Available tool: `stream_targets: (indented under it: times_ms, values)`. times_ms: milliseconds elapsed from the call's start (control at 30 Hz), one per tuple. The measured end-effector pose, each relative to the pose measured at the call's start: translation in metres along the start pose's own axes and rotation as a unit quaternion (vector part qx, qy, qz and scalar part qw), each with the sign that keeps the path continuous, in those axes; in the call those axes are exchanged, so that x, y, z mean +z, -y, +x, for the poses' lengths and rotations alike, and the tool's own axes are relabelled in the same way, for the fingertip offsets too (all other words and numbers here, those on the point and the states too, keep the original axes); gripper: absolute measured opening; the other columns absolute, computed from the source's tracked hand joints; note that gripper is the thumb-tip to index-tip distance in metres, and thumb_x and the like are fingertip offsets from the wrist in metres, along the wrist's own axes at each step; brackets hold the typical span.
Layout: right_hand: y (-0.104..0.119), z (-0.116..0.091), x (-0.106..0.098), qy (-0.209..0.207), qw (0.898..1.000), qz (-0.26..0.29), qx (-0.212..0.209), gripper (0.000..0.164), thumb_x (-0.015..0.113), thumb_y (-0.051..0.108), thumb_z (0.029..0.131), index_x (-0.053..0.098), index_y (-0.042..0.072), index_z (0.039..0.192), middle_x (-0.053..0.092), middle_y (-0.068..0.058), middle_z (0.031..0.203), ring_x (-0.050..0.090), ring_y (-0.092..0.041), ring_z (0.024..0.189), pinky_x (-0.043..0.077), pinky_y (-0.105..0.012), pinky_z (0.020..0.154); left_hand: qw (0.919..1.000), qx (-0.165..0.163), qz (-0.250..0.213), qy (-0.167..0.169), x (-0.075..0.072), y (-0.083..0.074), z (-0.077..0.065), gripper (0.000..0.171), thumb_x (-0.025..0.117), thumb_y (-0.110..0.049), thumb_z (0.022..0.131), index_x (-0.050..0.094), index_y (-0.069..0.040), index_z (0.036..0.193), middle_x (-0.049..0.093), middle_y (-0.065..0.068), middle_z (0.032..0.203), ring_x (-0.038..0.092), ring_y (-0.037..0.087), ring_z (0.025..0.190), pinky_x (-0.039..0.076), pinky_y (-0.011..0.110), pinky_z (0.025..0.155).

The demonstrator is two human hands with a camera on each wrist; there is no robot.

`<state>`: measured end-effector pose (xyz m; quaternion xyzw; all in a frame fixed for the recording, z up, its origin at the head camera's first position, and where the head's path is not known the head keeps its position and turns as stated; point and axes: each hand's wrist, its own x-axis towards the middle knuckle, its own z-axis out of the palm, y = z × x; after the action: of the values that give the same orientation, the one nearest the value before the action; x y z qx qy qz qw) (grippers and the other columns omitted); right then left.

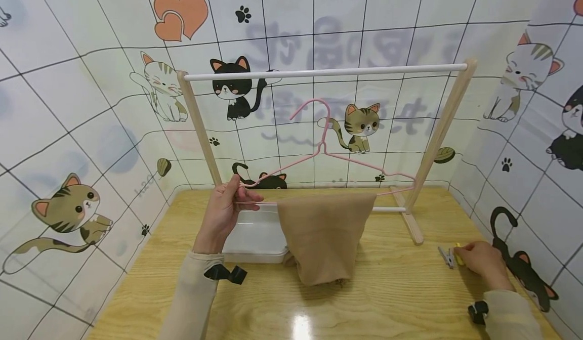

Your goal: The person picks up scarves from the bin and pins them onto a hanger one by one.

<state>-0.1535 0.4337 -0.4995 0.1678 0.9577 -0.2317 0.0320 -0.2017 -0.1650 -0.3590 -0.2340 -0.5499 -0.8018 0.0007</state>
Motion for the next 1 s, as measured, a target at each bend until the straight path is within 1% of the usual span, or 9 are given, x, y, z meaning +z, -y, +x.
stream_targets:
  times_ms: [133, 267, 500, 567, 633, 700, 800, 900, 1000]
  values:
    - [-0.001, -0.0011, -0.002, -0.001, 1.0, -0.005, 0.003, 0.051, 0.062, 0.036, 0.096, 0.067, -0.014, 0.104, 0.065, -0.027, 0.09, 0.059, -0.039, 0.084, 0.044, -0.04, 0.065, 1.0, 0.002, -0.001, 0.002, -0.0002, 0.0002, -0.0004, 0.049, 0.048, -0.04, 0.108, 0.062, -0.015, 0.068, 0.079, 0.001, 0.081, 0.078, 0.014, 0.08, 0.063, 0.031, 0.068]
    - [-0.0023, -0.002, -0.0036, 0.0, 1.0, -0.006, 0.005, 0.051, 0.064, 0.036, 0.095, 0.067, -0.014, 0.103, 0.064, -0.029, 0.092, 0.06, -0.044, 0.088, 0.045, -0.044, 0.067, 1.0, 0.007, -0.002, 0.005, -0.001, 0.0008, -0.0006, 0.05, 0.047, -0.04, 0.109, 0.061, -0.015, 0.069, 0.079, 0.001, 0.082, 0.078, 0.015, 0.08, 0.063, 0.031, 0.068]
    - [0.0007, -0.0023, -0.0042, 0.003, 0.999, 0.001, 0.052, 0.071, 0.059, 0.034, 0.095, 0.042, -0.025, 0.128, 0.047, -0.046, 0.125, 0.049, -0.061, 0.113, 0.046, -0.062, 0.092, 0.9997, 0.017, -0.017, 0.008, -0.0012, 0.0018, -0.0007, 0.05, 0.045, -0.036, 0.11, 0.063, -0.015, 0.068, 0.079, 0.002, 0.081, 0.078, 0.015, 0.08, 0.063, 0.031, 0.066]
    - [-0.0002, -0.0038, -0.0052, 0.008, 0.999, 0.004, 0.047, 0.072, 0.058, 0.035, 0.096, 0.041, -0.027, 0.129, 0.049, -0.045, 0.123, 0.052, -0.059, 0.11, 0.047, -0.061, 0.091, 0.9996, 0.019, -0.018, 0.01, -0.0013, 0.0017, -0.0007, 0.051, 0.044, -0.035, 0.11, 0.063, -0.015, 0.068, 0.079, 0.002, 0.081, 0.078, 0.015, 0.08, 0.063, 0.031, 0.066]
    - [-0.0012, -0.0058, -0.0067, 0.013, 0.999, 0.006, 0.033, 0.071, 0.057, 0.036, 0.097, 0.043, -0.027, 0.129, 0.059, -0.04, 0.111, 0.058, -0.052, 0.101, 0.05, -0.058, 0.086, 0.9996, 0.019, -0.018, 0.011, -0.0014, 0.0016, -0.0006, 0.05, 0.044, -0.035, 0.111, 0.062, -0.014, 0.068, 0.079, 0.002, 0.081, 0.078, 0.014, 0.08, 0.063, 0.031, 0.067]
    - [-0.0026, -0.0071, -0.0082, 0.016, 1.0, 0.01, 0.015, 0.069, 0.057, 0.035, 0.098, 0.046, -0.027, 0.126, 0.067, -0.029, 0.093, 0.063, -0.042, 0.089, 0.051, -0.052, 0.078, 0.9996, 0.017, -0.017, 0.011, -0.0017, 0.0016, -0.0006, 0.05, 0.044, -0.035, 0.111, 0.062, -0.014, 0.068, 0.079, 0.002, 0.081, 0.077, 0.014, 0.079, 0.063, 0.031, 0.067]
    - [-0.0033, -0.0071, -0.0088, 0.017, 1.0, 0.017, 0.007, 0.069, 0.057, 0.035, 0.098, 0.046, -0.027, 0.127, 0.069, -0.012, 0.075, 0.065, -0.029, 0.077, 0.05, -0.043, 0.07, 0.9997, 0.016, -0.016, 0.01, -0.0018, 0.0018, -0.0008, 0.05, 0.044, -0.035, 0.11, 0.061, -0.014, 0.068, 0.079, 0.001, 0.08, 0.077, 0.014, 0.079, 0.063, 0.031, 0.066]
    - [-0.0032, -0.0061, -0.0083, 0.011, 1.0, 0.018, 0.007, 0.069, 0.058, 0.035, 0.098, 0.046, -0.026, 0.128, 0.069, -0.006, 0.071, 0.064, -0.021, 0.07, 0.047, -0.035, 0.064, 0.9997, 0.015, -0.018, 0.011, -0.0023, 0.0023, -0.0009, 0.05, 0.044, -0.035, 0.11, 0.061, -0.014, 0.068, 0.078, 0.001, 0.08, 0.077, 0.014, 0.079, 0.063, 0.031, 0.066]
    - [-0.0016, -0.0071, -0.0084, 0.013, 1.0, 0.024, 0.011, 0.07, 0.058, 0.036, 0.098, 0.047, -0.025, 0.129, 0.069, -0.007, 0.072, 0.063, -0.018, 0.068, 0.046, -0.034, 0.063, 0.9996, 0.016, -0.021, 0.013, -0.0023, 0.0026, -0.0009, 0.05, 0.044, -0.035, 0.111, 0.061, -0.014, 0.068, 0.078, 0.002, 0.08, 0.077, 0.014, 0.079, 0.063, 0.031, 0.066]
